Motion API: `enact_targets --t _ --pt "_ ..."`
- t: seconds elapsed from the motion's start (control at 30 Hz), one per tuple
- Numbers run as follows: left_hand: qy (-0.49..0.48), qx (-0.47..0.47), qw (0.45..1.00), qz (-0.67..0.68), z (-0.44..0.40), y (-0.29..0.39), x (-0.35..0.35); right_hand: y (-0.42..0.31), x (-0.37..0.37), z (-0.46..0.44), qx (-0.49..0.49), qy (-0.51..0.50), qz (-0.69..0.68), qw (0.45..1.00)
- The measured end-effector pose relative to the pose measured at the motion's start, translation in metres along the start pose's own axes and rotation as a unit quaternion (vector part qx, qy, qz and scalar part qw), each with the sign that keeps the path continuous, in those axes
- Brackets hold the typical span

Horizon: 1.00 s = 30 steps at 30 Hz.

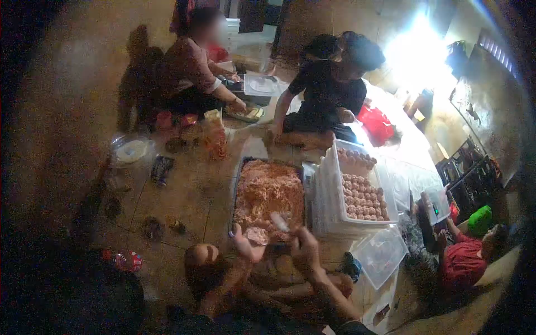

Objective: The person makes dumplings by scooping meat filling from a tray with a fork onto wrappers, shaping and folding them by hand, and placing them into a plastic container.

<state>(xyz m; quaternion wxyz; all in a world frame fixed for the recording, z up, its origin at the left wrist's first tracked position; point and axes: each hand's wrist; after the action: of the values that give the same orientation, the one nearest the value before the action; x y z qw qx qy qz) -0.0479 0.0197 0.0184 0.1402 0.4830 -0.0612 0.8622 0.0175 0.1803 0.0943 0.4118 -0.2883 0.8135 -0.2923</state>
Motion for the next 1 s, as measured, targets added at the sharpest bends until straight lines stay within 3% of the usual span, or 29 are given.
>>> enact_targets --t 0.03,0.07,0.2,0.27,0.3,0.43,0.53,0.57,0.6,0.63,0.67,0.7,0.73,0.77,0.83,0.9,0.93,0.97,1.0 --pt "0.070 0.034 0.997 0.005 -0.001 -0.005 0.003 0.002 0.000 0.016 -0.030 -0.001 -0.019 0.999" --pt "0.073 0.033 0.997 0.001 0.004 -0.007 0.002 0.004 0.000 0.031 -0.060 -0.003 -0.038 0.998" --pt "-0.039 -0.028 0.999 -0.005 0.008 -0.012 0.004 -0.011 -0.026 0.024 0.027 -0.096 -0.031 0.995" --pt "-0.018 0.019 0.998 -0.051 0.014 -0.016 0.015 -0.028 -0.040 0.016 0.045 -0.066 -0.012 0.997" --pt "0.061 -0.020 0.993 -0.099 0.019 -0.014 0.018 0.001 -0.032 0.024 -0.014 -0.118 0.023 0.993" --pt "-0.031 -0.085 0.990 -0.110 -0.008 0.000 -0.019 0.008 -0.045 0.027 -0.003 -0.058 -0.042 0.997" --pt "0.024 -0.131 0.973 -0.186 0.013 -0.005 0.004 0.018 -0.040 0.035 -0.001 -0.034 -0.044 0.998" --pt "0.095 -0.030 0.954 -0.281 0.034 -0.015 0.028 0.049 -0.029 0.046 0.002 -0.062 -0.032 0.998" --pt "0.088 -0.029 0.953 -0.287 0.021 -0.009 0.014 0.054 -0.025 0.042 0.003 -0.089 -0.018 0.996" --pt "-0.077 -0.166 0.962 -0.202 -0.002 0.002 -0.009 0.058 -0.027 0.040 -0.005 -0.078 -0.019 0.997" --pt "-0.236 -0.297 0.919 -0.109 -0.020 0.010 -0.020 0.037 -0.041 0.031 0.096 -0.066 -0.047 0.992" --pt "-0.038 -0.111 0.966 -0.229 -0.011 -0.004 -0.014 0.024 -0.047 0.026 0.200 -0.058 -0.076 0.975" --pt "-0.040 -0.111 0.965 -0.233 -0.018 0.000 -0.018 0.026 -0.044 0.024 0.200 -0.053 -0.079 0.975" --pt "-0.103 -0.311 0.933 -0.147 -0.026 0.006 -0.026 0.032 -0.039 0.023 0.230 -0.061 -0.078 0.968" --pt "-0.151 -0.397 0.835 -0.349 -0.034 0.013 -0.038 0.048 -0.025 0.024 0.258 -0.068 -0.075 0.961" --pt "-0.179 -0.410 0.830 -0.335 -0.033 0.003 -0.040 0.054 -0.007 0.024 0.372 -0.238 -0.251 0.861" --pt "-0.192 -0.417 0.826 -0.328 -0.031 0.005 -0.037 0.052 -0.004 0.022 0.371 -0.235 -0.251 0.863" --pt "-0.205 -0.425 0.821 -0.321 -0.028 0.007 -0.031 0.038 -0.008 0.015 0.281 -0.221 -0.267 0.895" --pt "-0.212 -0.350 0.846 -0.343 -0.010 0.021 -0.011 0.020 -0.015 0.012 0.194 -0.204 -0.281 0.918"
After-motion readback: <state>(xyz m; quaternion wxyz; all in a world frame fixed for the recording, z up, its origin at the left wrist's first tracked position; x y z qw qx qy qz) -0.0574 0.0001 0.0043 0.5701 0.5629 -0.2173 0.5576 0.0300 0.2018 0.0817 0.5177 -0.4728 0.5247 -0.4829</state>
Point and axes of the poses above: each hand's wrist, its own z-axis away from the middle knuckle, its own x-axis out of the palm, y = z × x, and after that the axes turned 15 degrees about y, right-handed
